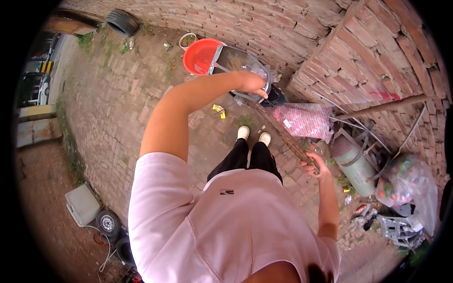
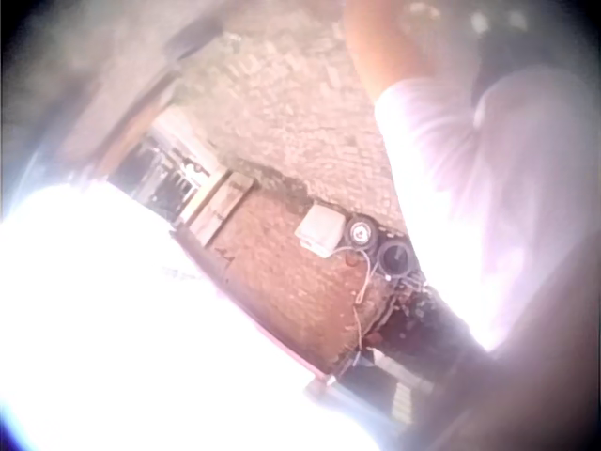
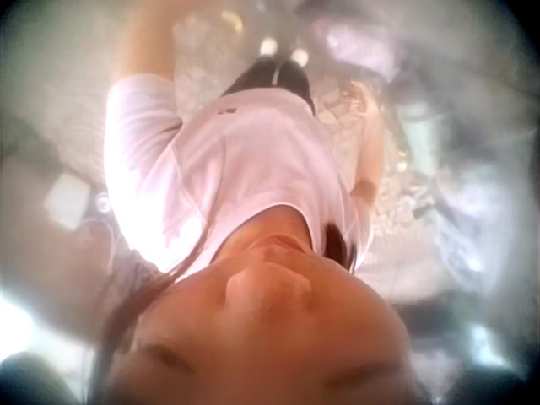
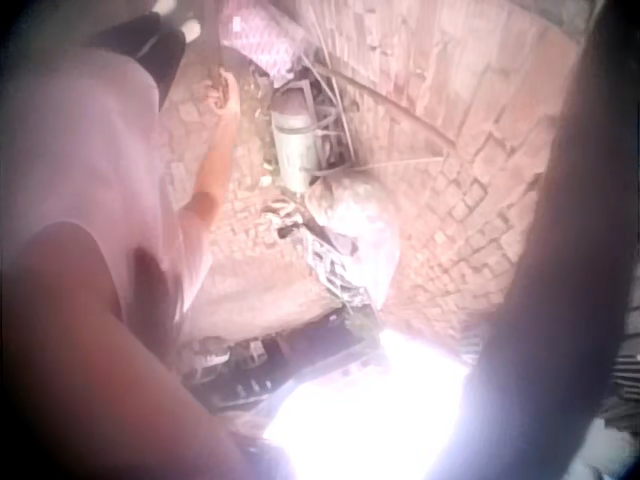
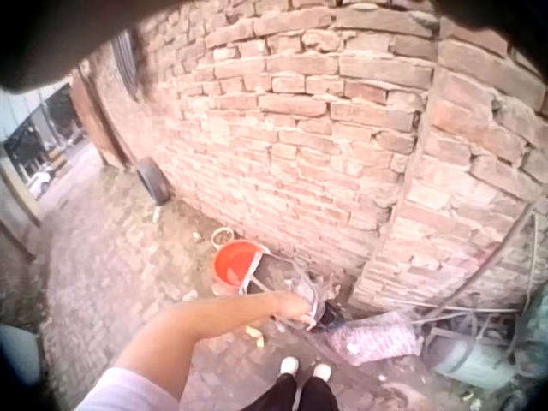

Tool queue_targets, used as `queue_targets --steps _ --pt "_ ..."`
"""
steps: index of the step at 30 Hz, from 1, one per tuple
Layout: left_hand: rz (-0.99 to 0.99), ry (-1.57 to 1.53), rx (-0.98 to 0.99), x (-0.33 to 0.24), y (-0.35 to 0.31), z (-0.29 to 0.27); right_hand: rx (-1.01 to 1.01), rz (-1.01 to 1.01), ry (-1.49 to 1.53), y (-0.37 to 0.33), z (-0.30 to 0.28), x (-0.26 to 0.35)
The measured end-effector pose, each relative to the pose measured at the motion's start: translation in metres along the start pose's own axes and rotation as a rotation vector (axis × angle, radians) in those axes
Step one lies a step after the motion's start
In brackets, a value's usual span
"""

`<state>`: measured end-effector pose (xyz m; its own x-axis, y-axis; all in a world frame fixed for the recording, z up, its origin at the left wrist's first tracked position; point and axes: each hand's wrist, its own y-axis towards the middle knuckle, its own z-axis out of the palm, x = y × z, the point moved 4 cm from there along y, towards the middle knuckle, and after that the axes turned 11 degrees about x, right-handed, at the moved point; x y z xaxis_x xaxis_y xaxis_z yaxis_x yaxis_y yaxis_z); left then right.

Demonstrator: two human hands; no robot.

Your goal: The person sweeps debris into a dustpan inside a cluttered workshop and carries it outside. They then pick up a yellow air filter and a small box, open the box, and remove a black object.

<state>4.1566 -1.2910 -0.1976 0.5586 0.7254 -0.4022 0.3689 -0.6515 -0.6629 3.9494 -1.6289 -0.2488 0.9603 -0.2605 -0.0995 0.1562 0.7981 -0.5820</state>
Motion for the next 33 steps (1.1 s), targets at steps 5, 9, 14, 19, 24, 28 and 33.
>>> queue_targets --steps 5,9,14,19,24,28,33 --pt "0.048 0.114 0.147 -0.023 0.002 0.013 -0.087 0.218 -0.343 0.036 0.007 0.072" --pt "0.038 0.093 0.081 -0.021 -0.006 0.019 -0.178 0.094 -0.327 0.022 0.028 0.073" --pt "-0.002 0.090 -0.091 -0.019 -0.010 -0.011 -0.297 0.046 -0.164 0.002 0.023 0.046" --pt "-0.129 0.051 0.010 -0.019 -0.032 -0.036 -0.189 0.047 0.171 0.003 0.030 0.040" --pt "-0.123 -0.013 -0.209 -0.004 -0.076 -0.039 -0.079 0.047 0.250 0.041 0.056 0.047" --pt "-0.245 -0.164 -0.392 0.019 -0.130 -0.032 -0.275 -0.042 0.132 0.097 0.041 0.069" --pt "-0.507 -0.436 -0.662 0.067 -0.209 0.035 -0.070 0.037 0.147 0.083 0.070 0.063"
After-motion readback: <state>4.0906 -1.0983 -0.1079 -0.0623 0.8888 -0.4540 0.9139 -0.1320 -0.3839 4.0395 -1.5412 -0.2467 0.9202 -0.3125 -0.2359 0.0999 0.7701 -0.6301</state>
